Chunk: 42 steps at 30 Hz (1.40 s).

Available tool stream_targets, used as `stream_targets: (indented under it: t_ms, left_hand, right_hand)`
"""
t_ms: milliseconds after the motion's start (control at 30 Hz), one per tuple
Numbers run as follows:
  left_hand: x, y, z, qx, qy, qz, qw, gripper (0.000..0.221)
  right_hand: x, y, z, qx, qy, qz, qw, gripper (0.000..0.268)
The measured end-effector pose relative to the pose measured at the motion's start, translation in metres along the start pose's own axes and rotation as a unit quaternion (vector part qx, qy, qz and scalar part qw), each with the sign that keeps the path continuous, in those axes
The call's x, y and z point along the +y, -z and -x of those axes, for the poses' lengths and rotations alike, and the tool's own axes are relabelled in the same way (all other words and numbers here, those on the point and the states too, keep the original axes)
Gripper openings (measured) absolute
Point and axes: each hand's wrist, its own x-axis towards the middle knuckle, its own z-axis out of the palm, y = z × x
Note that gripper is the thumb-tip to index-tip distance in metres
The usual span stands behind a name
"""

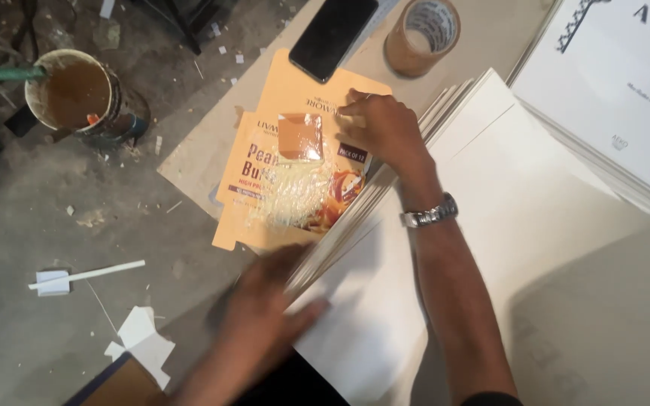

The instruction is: The recorder is seen applying adhesive or handling large white paper sheets on a cluttered work table.

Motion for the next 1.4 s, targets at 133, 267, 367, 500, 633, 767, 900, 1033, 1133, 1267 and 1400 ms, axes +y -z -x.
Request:
stream_targets:
  t_ms: [133, 267, 367, 500, 633, 767, 900, 1033, 1133, 1267, 1400]
  left_hand:
    - [0.005, -0.039, 0.013, -0.115, -0.215, -0.217, 0.945, 0.077]
    - [-0.009, -0.060, 0.025, -0.115, -0.292, -0.285, 0.906, 0.076]
    - [-0.014, -0.064, 0.025, -0.110, -0.274, -0.287, 0.911, 0.078]
    - [-0.012, -0.068, 0.026, -0.115, -0.258, -0.331, 0.900, 0.083]
    - [-0.015, -0.074, 0.027, -0.062, -0.278, -0.334, 0.898, 0.084]
    - [-0.009, -0.079, 0.035, -0.028, -0.283, -0.363, 0.887, 0.080]
    - [-0.007, -0.089, 0.028, 0.032, -0.291, -0.380, 0.878, 0.075]
    - [-0.007, -0.084, 0.042, 0.022, -0.279, -0.387, 0.879, 0.078]
    - [-0.002, -0.067, 0.030, -0.059, -0.340, -0.306, 0.887, 0.113]
    - [-0.002, -0.066, 0.031, -0.255, -0.264, -0.364, 0.856, 0.123]
    - [0.000, -0.074, 0.031, -0.197, -0.286, -0.367, 0.863, 0.121]
  right_hand:
    - [0.013, 0.033, 0.000, 0.146, 0.057, -0.263, 0.952, 0.015]
    - [-0.017, 0.134, 0.056, 0.376, 0.066, -0.433, 0.817, 0.011]
    - [-0.024, 0.178, 0.112, 0.481, 0.048, -0.388, 0.784, 0.018]
    - [0.005, 0.184, 0.180, 0.411, -0.060, -0.233, 0.879, 0.015]
    - [0.021, 0.145, 0.196, 0.242, -0.114, 0.071, 0.961, 0.017]
    - [0.073, 0.095, 0.184, 0.237, -0.109, 0.226, 0.938, 0.041]
    - [0.112, 0.069, 0.163, 0.243, -0.129, 0.188, 0.943, 0.054]
    - [0.100, 0.072, 0.159, 0.239, -0.149, 0.173, 0.944, 0.056]
    - [0.100, 0.077, 0.152, 0.246, -0.178, 0.181, 0.935, 0.065]
    - [0.093, 0.082, 0.141, 0.239, -0.251, 0.201, 0.916, 0.072]
    - [0.102, 0.080, 0.139, 0.254, -0.247, 0.190, 0.915, 0.062]
